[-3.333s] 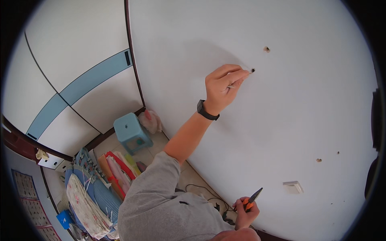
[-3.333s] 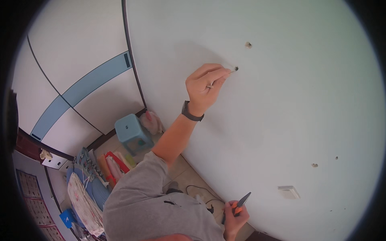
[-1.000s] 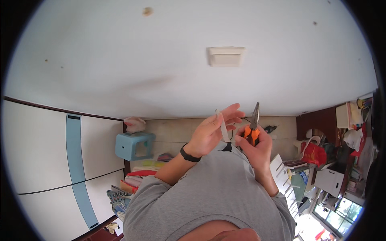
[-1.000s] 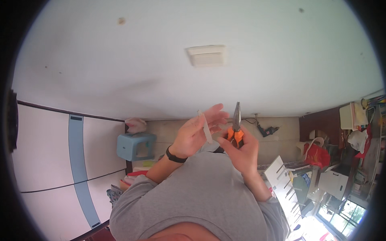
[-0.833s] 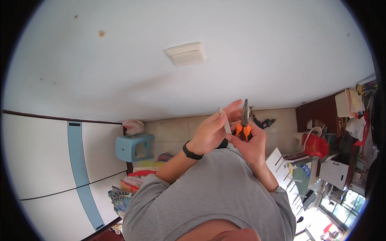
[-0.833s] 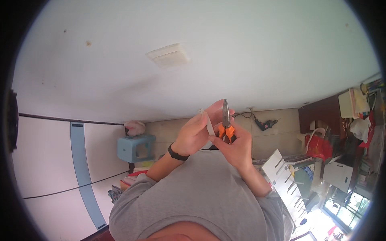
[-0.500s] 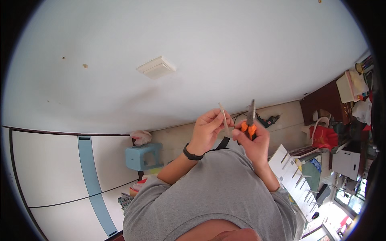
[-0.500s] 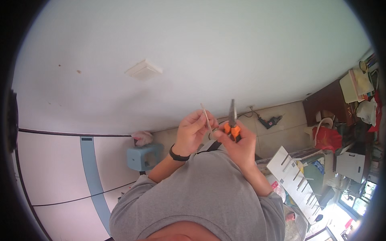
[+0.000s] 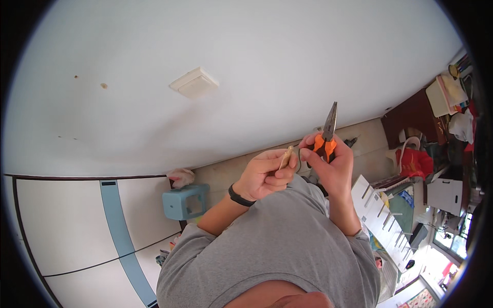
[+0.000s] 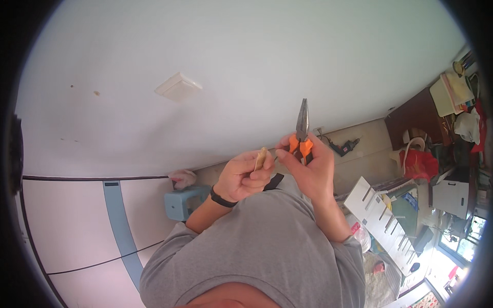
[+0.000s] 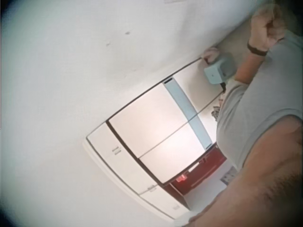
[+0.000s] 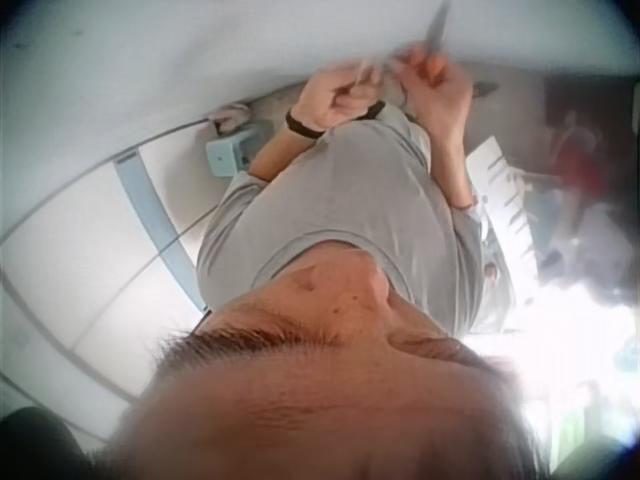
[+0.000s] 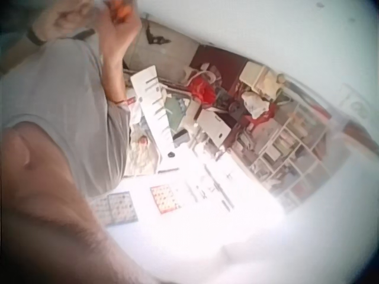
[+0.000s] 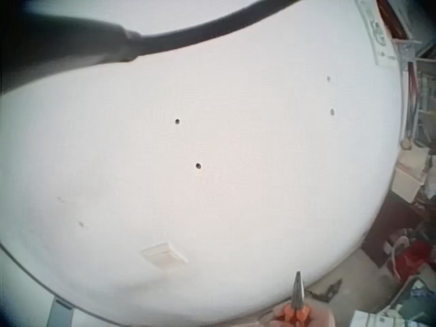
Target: The person installs wall anchors and screws into a white wall. They use a screwdriver to tighten the anchors and pliers to cut and insert wooden dowels into pre-drilled holes. The person repeatedly places anchors and dowels into different holes across the wall.
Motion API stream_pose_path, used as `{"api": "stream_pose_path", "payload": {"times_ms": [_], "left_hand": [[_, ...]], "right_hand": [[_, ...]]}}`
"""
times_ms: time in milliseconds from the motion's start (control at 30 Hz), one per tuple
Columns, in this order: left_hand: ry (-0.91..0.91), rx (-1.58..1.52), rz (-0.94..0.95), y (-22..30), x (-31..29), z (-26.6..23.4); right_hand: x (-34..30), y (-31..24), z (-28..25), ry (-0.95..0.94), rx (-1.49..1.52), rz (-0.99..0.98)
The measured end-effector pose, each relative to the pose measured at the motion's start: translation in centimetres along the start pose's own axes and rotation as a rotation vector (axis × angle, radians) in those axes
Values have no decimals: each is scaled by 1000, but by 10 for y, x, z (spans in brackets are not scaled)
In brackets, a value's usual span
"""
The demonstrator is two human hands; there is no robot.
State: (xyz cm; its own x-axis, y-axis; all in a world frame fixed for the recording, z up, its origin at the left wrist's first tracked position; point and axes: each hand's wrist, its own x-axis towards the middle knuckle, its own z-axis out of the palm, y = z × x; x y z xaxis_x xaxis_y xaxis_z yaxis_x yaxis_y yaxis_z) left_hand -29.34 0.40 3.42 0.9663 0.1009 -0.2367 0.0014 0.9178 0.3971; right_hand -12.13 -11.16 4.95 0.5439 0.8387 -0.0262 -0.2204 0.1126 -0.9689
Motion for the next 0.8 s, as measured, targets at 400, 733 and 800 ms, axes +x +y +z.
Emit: {"api": "stream_pose_path", "payload": {"times_ms": [400,733,800], "left_hand": [[224,156,14,-1,-14,21],[356,743,470,-16,-24,22],[351,776,496,-16,-24,19]], "right_hand": [[5,-2,-2,-152,-53,-64],[10,0,5,-168,161,96],[11,1,6,-174,204,116]]}}
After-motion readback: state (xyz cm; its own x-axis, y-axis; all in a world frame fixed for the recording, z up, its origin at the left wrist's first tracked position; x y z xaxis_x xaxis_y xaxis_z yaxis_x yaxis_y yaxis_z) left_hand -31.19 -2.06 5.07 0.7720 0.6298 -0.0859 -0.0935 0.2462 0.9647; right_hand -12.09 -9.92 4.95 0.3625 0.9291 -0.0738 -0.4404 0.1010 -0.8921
